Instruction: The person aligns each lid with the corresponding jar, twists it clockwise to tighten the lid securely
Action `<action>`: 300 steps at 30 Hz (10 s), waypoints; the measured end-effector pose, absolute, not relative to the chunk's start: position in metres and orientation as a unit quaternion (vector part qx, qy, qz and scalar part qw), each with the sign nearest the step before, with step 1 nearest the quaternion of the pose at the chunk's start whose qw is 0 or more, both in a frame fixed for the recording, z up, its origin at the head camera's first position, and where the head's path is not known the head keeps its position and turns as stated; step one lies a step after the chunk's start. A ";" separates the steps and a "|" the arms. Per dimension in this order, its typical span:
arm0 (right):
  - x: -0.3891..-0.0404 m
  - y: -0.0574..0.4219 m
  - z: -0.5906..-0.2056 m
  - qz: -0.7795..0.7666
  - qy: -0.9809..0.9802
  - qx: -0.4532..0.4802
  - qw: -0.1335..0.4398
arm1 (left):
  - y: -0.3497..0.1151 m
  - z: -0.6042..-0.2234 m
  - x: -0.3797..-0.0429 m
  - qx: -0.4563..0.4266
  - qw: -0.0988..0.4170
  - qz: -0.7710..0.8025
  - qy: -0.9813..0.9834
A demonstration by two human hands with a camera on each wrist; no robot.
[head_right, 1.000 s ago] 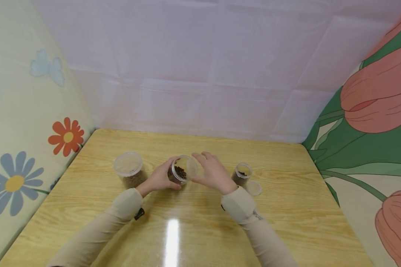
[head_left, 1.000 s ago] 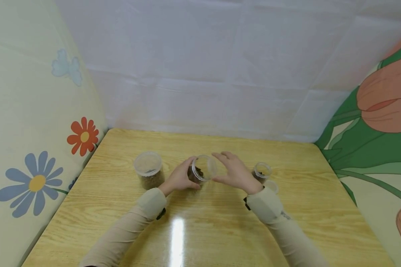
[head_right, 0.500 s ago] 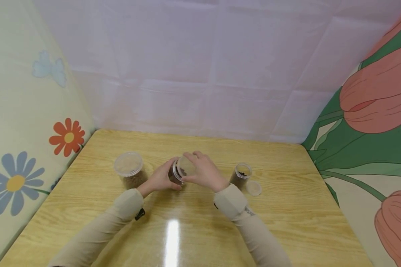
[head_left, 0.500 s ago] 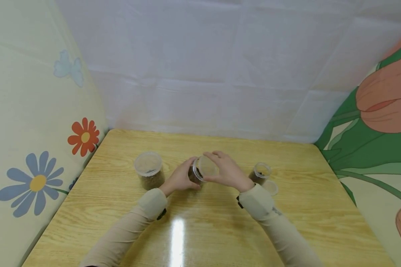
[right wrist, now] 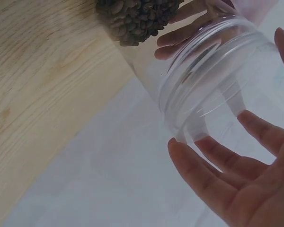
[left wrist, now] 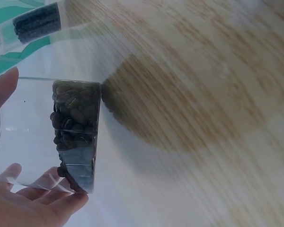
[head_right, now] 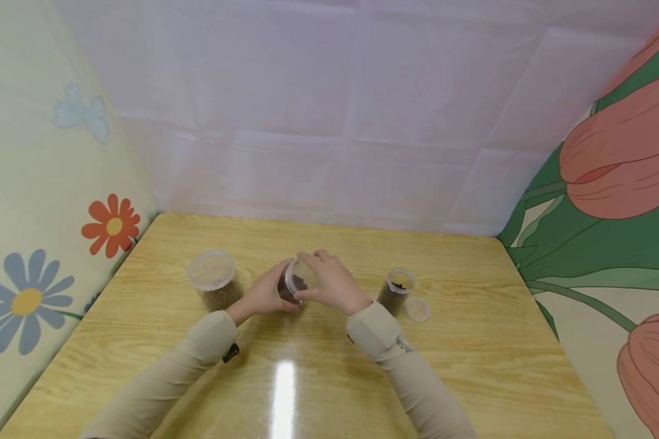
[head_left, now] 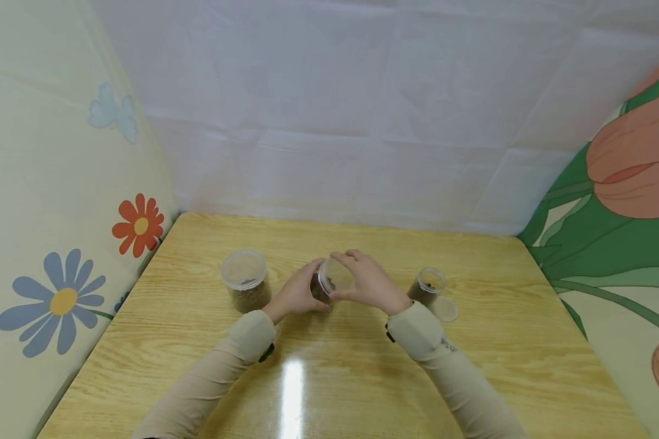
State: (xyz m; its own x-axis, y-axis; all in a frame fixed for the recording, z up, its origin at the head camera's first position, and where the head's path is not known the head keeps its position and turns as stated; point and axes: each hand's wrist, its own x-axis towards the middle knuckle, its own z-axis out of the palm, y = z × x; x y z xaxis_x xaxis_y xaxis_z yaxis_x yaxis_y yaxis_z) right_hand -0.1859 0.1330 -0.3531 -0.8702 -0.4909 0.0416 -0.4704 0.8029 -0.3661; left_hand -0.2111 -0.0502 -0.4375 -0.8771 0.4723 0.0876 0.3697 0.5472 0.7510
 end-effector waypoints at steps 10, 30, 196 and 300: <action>-0.183 0.132 -0.356 -0.205 0.951 -0.229 0.039 | -0.049 -0.437 -0.211 0.244 0.060 0.399 0.882; -0.177 0.136 -0.356 -0.205 0.953 -0.219 0.023 | -0.045 -0.437 -0.210 0.242 0.056 0.379 0.891; -0.186 0.148 -0.368 -0.211 0.935 -0.283 0.036 | -0.043 -0.437 -0.210 0.234 0.053 0.366 0.899; -0.183 0.143 -0.370 -0.179 0.960 -0.217 0.005 | -0.040 -0.438 -0.207 0.241 0.023 0.353 0.904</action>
